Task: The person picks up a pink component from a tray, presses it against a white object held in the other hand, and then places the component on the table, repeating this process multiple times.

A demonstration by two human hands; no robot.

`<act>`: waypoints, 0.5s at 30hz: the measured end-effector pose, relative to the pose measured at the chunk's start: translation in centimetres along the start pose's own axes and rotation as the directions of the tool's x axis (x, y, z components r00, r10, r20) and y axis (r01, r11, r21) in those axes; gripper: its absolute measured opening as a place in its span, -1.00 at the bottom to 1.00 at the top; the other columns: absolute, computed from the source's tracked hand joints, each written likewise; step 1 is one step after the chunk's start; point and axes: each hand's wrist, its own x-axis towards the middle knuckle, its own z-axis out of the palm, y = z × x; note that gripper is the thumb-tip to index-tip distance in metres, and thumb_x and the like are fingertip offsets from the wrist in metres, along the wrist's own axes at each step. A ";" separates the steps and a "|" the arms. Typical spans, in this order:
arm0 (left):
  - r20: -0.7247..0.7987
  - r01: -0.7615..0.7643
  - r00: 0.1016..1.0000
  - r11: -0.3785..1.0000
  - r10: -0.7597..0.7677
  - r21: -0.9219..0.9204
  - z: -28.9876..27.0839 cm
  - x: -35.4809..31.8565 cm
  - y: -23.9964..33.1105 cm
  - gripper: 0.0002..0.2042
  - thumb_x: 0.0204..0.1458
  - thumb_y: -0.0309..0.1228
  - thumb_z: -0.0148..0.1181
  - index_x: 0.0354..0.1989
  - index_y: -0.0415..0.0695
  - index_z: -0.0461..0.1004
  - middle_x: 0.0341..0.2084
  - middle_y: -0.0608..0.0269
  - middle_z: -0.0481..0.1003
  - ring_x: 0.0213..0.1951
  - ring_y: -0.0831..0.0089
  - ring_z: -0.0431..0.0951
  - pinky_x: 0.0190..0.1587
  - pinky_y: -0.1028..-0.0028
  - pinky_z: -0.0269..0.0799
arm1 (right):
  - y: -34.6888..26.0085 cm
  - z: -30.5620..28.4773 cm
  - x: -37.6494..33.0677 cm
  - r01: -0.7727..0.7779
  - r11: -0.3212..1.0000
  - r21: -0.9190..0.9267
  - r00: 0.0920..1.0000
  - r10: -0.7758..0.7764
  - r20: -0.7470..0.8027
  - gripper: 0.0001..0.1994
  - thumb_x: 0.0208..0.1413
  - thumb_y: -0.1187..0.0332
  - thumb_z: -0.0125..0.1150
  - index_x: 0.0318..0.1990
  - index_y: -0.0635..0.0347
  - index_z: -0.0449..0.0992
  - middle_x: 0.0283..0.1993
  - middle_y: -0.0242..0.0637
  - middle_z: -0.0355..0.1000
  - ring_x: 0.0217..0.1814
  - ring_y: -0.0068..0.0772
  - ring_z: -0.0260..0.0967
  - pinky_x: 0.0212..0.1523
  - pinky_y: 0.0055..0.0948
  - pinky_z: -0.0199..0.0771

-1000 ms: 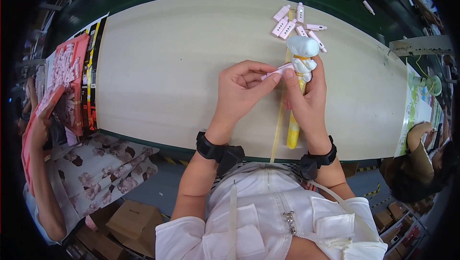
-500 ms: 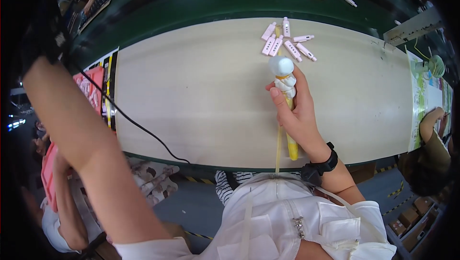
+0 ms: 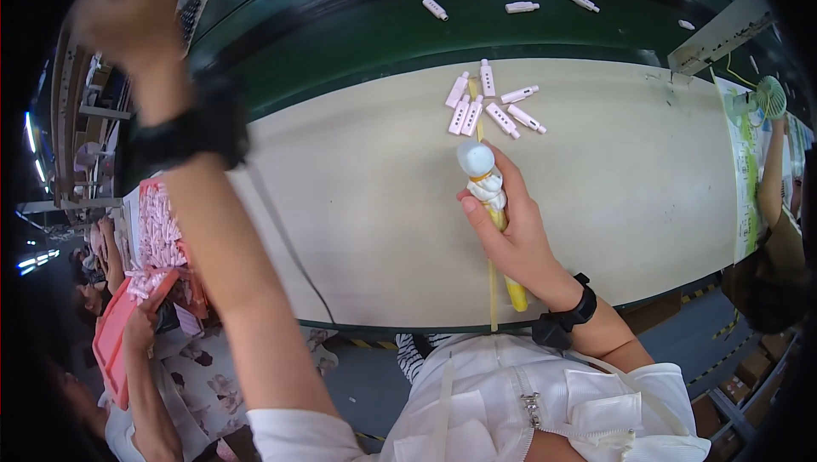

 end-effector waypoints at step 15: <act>0.739 0.248 0.589 0.944 -0.325 0.217 18.3 -21.1 -5.7 -0.65 0.20 -0.22 0.31 0.05 -0.10 0.42 -0.24 -0.08 0.62 -0.17 0.09 0.65 -0.04 0.24 0.55 | 0.5 0.0 0.5 0.041 0.996 -0.082 0.998 -0.045 -0.049 -0.37 0.34 0.40 0.15 0.48 0.27 0.04 -0.12 -0.20 0.50 -0.20 -0.44 0.45 -0.12 -0.46 0.46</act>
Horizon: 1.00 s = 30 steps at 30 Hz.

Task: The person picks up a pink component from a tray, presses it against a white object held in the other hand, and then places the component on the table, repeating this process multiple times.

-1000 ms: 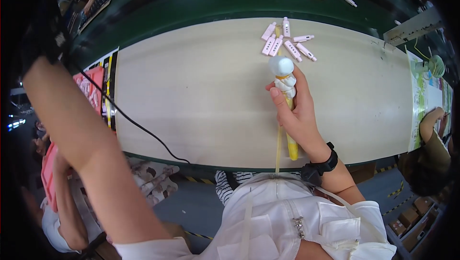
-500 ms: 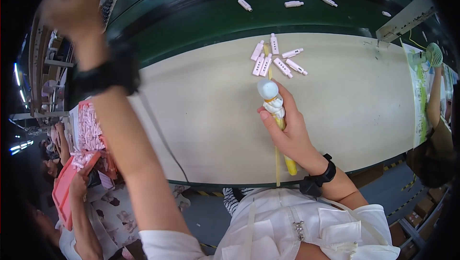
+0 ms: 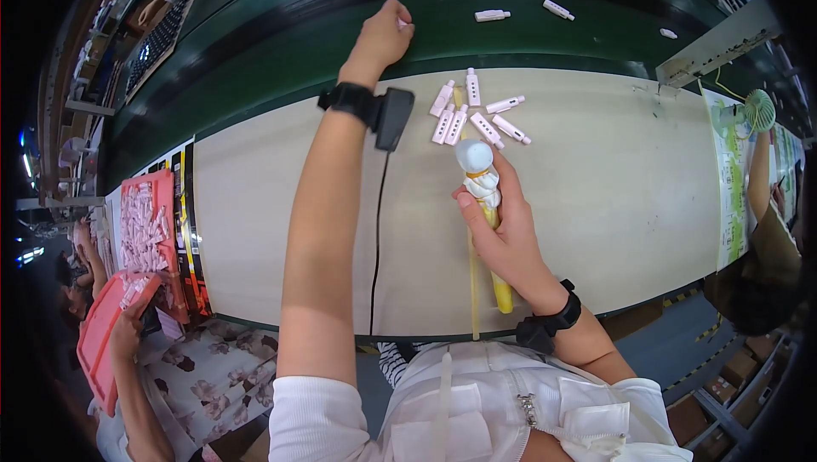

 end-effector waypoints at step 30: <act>-0.245 0.041 0.960 0.934 -0.136 -0.356 1.0 -27.2 7.2 -0.85 -0.17 -0.40 0.47 -0.36 0.01 0.75 -0.42 0.48 0.58 -0.23 0.40 0.51 -0.09 0.32 0.19 | -0.8 1.2 -0.5 -0.100 0.907 -0.410 0.948 0.212 0.239 -0.49 0.44 0.34 -0.03 0.45 0.29 0.06 -0.20 0.03 0.52 -0.26 -0.11 0.55 -0.20 -0.29 0.49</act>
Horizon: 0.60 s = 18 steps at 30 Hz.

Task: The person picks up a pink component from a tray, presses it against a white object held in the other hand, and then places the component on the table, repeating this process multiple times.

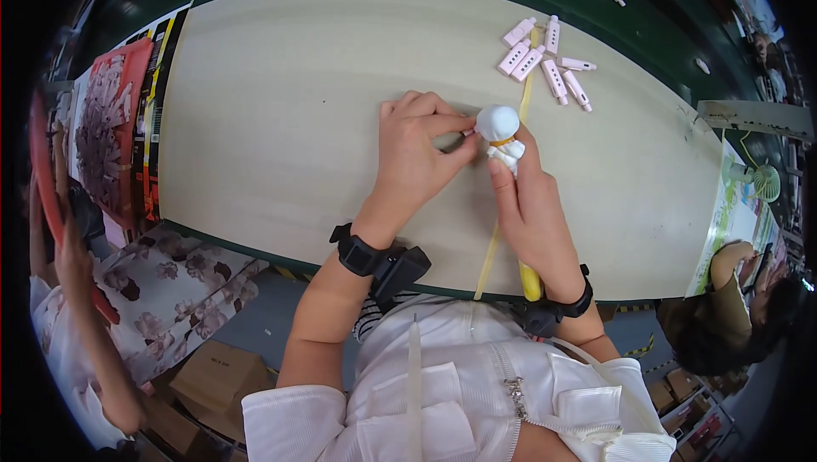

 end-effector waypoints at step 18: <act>0.223 0.355 0.925 0.496 -0.307 -0.793 0.3 -0.8 4.9 -0.86 0.16 -0.64 0.28 -0.13 -0.36 0.63 -0.14 0.10 0.64 -0.14 0.48 0.67 -0.06 0.54 0.64 | 0.9 -0.6 0.5 0.118 0.889 0.442 0.947 0.034 -0.321 -0.45 0.31 0.40 0.26 0.36 0.27 0.17 -0.10 -0.31 0.44 -0.16 -0.60 0.39 -0.17 -0.57 0.41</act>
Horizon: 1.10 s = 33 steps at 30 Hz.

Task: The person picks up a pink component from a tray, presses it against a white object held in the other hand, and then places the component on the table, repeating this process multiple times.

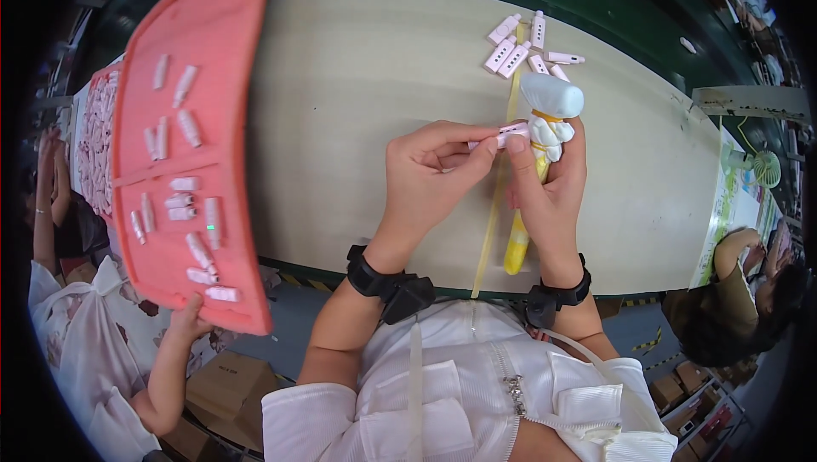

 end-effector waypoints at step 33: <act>0.151 -0.367 0.895 0.499 0.420 0.785 -0.7 13.6 -1.2 -0.71 0.06 -0.37 0.35 -0.08 -0.22 0.60 -0.26 0.01 0.58 -0.37 0.11 0.64 -0.26 0.28 0.58 | -0.8 -0.3 0.3 -0.041 0.997 0.069 0.998 0.045 -0.054 -0.47 0.41 0.29 0.13 0.41 0.21 0.13 -0.09 -0.24 0.52 -0.66 -0.76 0.16 -0.64 -0.65 0.27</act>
